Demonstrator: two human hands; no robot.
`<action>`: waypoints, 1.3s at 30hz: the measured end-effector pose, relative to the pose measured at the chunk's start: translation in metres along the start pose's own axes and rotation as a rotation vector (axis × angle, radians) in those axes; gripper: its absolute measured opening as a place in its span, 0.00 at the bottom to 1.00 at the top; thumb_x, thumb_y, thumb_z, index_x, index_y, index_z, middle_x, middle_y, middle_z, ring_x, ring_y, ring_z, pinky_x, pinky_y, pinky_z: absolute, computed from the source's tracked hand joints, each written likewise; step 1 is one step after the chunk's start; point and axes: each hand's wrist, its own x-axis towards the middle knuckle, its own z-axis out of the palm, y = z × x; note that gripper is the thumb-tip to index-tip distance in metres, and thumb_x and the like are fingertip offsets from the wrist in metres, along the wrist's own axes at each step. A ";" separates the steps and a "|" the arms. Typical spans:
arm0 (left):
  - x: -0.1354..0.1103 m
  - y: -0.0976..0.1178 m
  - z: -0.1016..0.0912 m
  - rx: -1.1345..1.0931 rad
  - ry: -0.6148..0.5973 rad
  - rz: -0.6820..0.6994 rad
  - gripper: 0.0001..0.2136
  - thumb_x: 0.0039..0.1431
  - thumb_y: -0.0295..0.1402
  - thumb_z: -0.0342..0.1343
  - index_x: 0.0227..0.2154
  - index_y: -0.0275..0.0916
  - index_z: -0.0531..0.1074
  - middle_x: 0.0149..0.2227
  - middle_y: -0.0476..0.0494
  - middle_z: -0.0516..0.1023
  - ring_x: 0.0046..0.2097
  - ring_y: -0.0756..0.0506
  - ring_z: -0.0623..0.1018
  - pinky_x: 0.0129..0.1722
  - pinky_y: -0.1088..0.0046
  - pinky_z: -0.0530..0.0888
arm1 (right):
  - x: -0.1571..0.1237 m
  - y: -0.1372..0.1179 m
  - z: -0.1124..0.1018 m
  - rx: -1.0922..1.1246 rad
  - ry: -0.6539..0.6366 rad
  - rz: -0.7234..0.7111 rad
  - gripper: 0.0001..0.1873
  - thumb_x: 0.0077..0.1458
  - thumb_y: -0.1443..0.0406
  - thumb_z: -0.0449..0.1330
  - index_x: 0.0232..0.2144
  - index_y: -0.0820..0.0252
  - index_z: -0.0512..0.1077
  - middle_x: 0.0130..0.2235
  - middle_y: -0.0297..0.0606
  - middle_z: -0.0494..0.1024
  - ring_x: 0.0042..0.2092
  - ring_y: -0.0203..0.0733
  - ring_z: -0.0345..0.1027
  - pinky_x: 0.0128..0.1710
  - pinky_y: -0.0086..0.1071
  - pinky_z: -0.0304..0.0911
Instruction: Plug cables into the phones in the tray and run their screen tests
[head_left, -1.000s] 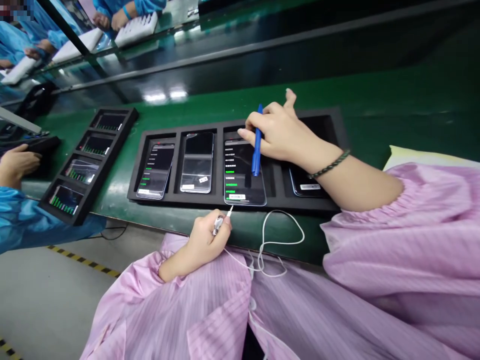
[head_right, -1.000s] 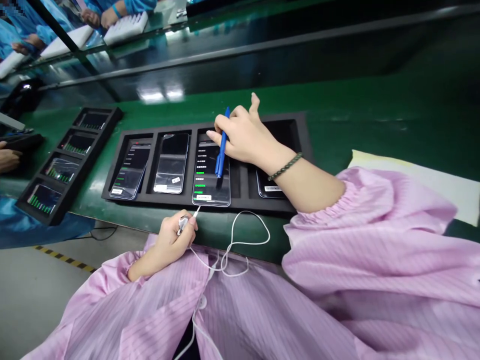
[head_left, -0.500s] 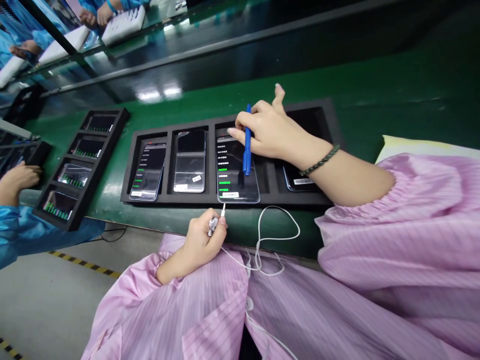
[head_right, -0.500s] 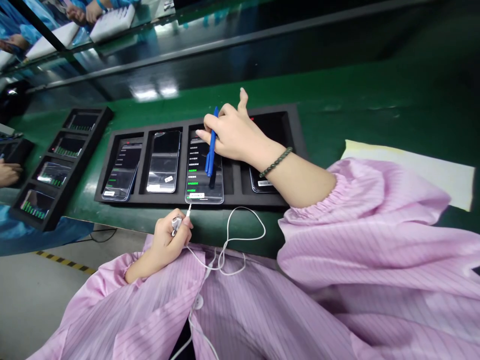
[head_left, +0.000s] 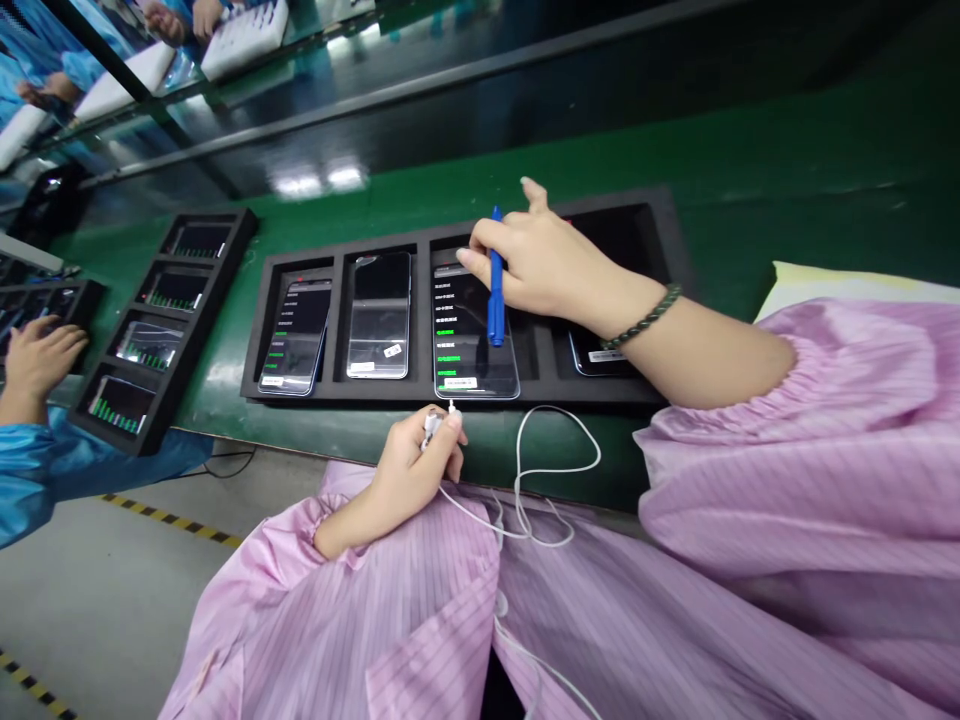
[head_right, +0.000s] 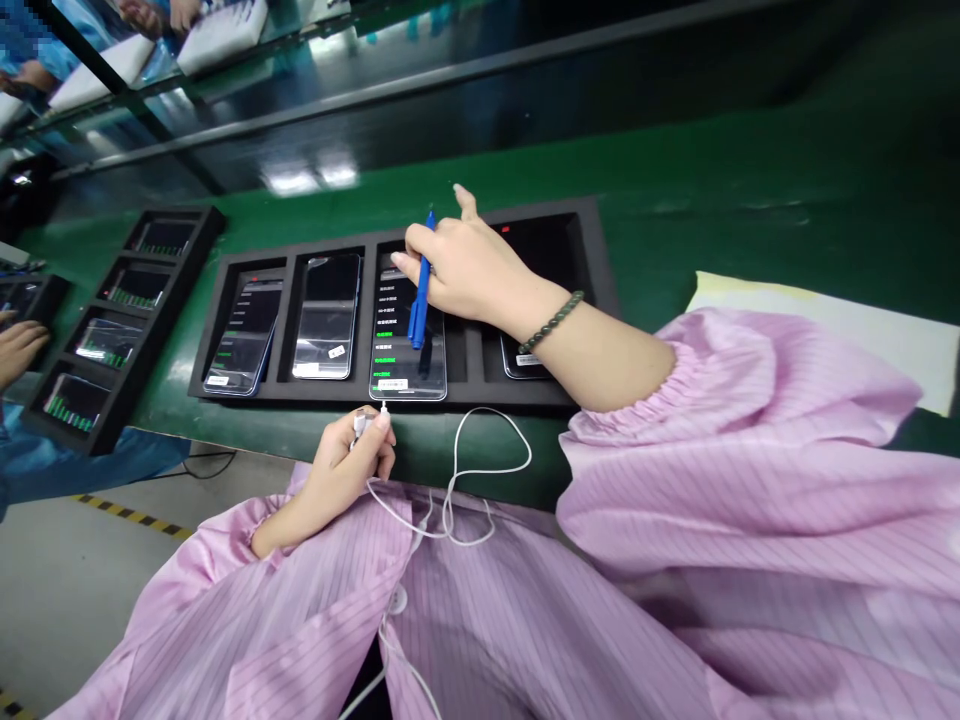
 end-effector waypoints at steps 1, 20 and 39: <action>0.002 0.001 0.000 -0.076 -0.031 -0.040 0.22 0.64 0.54 0.51 0.26 0.39 0.63 0.15 0.55 0.68 0.18 0.54 0.61 0.23 0.76 0.60 | -0.001 -0.001 0.000 0.000 -0.001 0.003 0.17 0.68 0.54 0.47 0.35 0.56 0.69 0.26 0.36 0.70 0.35 0.48 0.71 0.65 0.62 0.49; 0.016 -0.001 0.010 -0.773 -0.193 -0.286 0.28 0.43 0.52 0.71 0.26 0.40 0.59 0.17 0.60 0.61 0.14 0.57 0.52 0.16 0.78 0.52 | -0.004 -0.016 -0.003 0.145 0.012 0.091 0.08 0.62 0.61 0.50 0.31 0.54 0.59 0.26 0.34 0.67 0.32 0.45 0.67 0.62 0.56 0.58; -0.018 0.049 -0.012 0.531 -0.996 0.645 0.23 0.66 0.35 0.50 0.62 0.41 0.68 0.32 0.46 0.84 0.28 0.46 0.80 0.26 0.73 0.75 | -0.020 -0.006 -0.042 0.225 0.243 -0.043 0.16 0.67 0.52 0.48 0.32 0.52 0.66 0.32 0.37 0.76 0.39 0.48 0.74 0.65 0.61 0.55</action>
